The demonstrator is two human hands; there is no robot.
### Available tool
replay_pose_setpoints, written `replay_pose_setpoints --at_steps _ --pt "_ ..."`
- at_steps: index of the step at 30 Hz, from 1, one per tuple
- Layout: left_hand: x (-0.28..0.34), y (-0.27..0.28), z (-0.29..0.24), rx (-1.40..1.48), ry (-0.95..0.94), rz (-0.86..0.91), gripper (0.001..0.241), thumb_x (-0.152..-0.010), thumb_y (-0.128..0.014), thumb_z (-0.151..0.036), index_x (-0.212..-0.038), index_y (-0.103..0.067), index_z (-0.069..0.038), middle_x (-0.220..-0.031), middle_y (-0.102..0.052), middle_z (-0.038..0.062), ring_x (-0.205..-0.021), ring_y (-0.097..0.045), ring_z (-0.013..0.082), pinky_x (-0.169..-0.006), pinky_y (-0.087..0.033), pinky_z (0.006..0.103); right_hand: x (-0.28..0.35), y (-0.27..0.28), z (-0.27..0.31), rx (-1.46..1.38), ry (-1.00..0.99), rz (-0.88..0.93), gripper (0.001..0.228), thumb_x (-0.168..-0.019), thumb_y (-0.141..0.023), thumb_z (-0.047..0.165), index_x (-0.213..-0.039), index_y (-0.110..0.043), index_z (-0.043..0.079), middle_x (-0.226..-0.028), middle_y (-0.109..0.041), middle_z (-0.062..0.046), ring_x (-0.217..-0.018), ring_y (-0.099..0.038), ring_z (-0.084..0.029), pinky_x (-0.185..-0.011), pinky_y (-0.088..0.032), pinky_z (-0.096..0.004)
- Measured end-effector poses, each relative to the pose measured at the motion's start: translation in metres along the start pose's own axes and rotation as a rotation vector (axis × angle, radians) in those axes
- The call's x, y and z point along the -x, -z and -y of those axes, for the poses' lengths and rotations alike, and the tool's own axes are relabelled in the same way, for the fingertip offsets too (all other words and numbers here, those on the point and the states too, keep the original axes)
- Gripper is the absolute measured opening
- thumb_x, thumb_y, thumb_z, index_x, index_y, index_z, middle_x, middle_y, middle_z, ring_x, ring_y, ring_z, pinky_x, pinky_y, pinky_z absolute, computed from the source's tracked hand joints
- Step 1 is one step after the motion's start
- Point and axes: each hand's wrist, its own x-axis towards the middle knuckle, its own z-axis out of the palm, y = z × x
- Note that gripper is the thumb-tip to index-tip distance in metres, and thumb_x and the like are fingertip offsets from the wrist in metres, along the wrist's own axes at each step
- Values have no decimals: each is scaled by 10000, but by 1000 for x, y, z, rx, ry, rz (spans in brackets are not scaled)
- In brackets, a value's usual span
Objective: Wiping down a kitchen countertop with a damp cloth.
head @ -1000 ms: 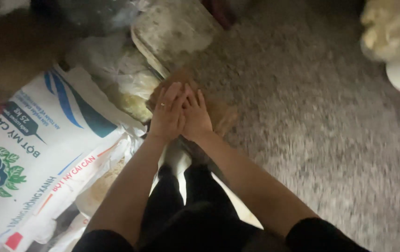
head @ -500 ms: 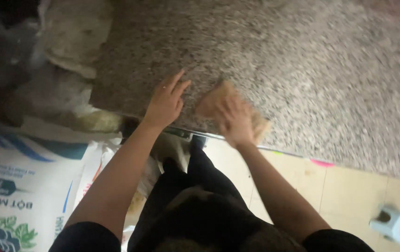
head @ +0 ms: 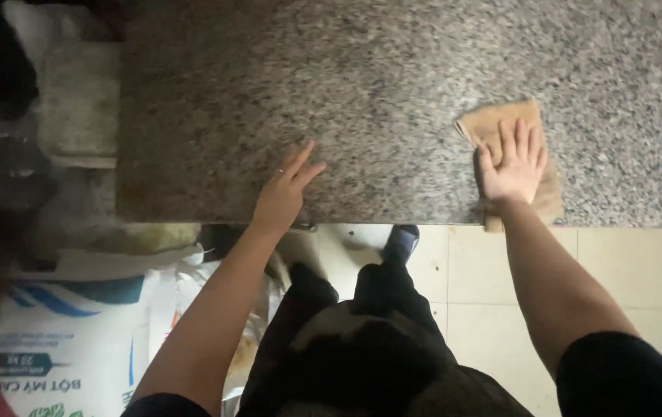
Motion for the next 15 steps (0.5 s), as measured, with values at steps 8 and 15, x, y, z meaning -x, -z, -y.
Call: replay_pose_setpoints --at_steps 8,15 --pt "-114 -111 13 -416 9 12 482 -1084 -507 -151 -1566 -509 -167 -1720 -271 173 -1586 -238 422 -1236 -174 705 -94 23 -49 -63 6 -55 699 -1039 -415 694 -1649 -379 356 -1756 -241 35 -1619 -120 -263 -1294 -76 -542" --pt "-214 -138 -10 -583 103 -2 572 -1063 -521 -256 -1603 -400 -111 -1694 -261 214 -1534 -213 526 -1204 -149 753 -180 54 -81 -109 9 -78 705 -1051 -412 554 -1653 -400 188 -1724 -266 -88 -1577 -127 -289 -1256 -51 -511"
